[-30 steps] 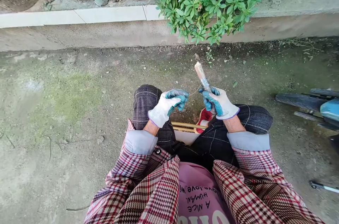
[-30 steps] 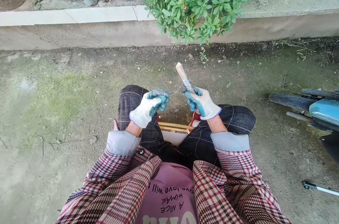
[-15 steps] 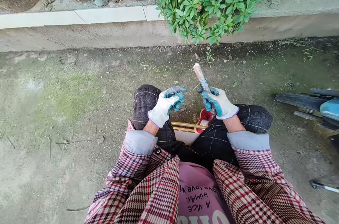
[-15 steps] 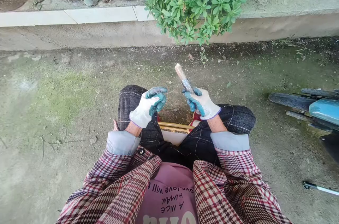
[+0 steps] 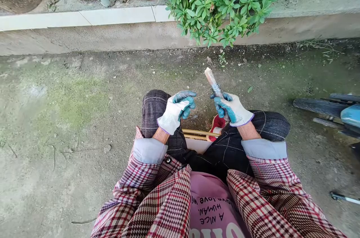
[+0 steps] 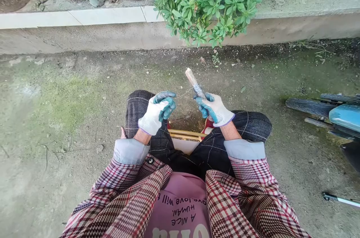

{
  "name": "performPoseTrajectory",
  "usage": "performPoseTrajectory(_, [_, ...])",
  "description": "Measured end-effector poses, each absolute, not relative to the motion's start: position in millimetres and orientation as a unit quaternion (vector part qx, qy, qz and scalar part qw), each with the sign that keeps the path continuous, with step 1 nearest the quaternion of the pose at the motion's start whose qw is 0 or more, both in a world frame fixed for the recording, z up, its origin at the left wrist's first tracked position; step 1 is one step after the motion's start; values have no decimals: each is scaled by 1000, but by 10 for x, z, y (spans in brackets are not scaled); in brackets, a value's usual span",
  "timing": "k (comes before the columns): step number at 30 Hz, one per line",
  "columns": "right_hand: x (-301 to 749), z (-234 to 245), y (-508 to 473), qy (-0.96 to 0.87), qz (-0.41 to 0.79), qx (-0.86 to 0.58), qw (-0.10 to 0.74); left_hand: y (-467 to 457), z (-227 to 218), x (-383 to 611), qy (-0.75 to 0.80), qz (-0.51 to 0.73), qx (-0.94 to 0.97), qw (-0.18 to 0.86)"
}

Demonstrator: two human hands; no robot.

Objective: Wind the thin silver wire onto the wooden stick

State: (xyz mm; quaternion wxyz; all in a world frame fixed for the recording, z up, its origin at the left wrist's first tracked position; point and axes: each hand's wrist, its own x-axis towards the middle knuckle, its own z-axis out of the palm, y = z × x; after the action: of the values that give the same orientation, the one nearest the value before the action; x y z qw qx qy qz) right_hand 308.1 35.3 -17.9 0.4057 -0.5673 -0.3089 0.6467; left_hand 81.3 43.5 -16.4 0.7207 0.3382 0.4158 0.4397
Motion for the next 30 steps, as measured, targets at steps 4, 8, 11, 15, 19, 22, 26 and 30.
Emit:
performPoseTrajectory(4, [3083,-200,357,-306,646,-568,407,456,-144,823,439,437,329,713])
performPoseTrajectory(8, [3091,-219,352,-315,636,-565,421,475,-139,838,445,434,332,709])
performPoseTrajectory(11, [3083,-195,333,-326,632,-557,429,479,-178,882,493,423,327,687])
performPoseTrajectory(15, [3028,-156,274,-352,645,-527,427,474,-291,1016,558,369,326,668])
performPoseTrajectory(19, [2941,-184,189,-355,730,-445,379,462,-401,1160,580,323,294,687])
performPoseTrajectory(22, [2900,-234,173,-326,768,-403,378,444,-413,1191,569,319,285,702])
performPoseTrajectory(26, [2902,-256,230,-293,725,-426,455,407,-312,1131,519,335,331,714])
performPoseTrajectory(30, [2893,-208,250,-297,685,-474,467,381,-168,1068,461,349,368,728])
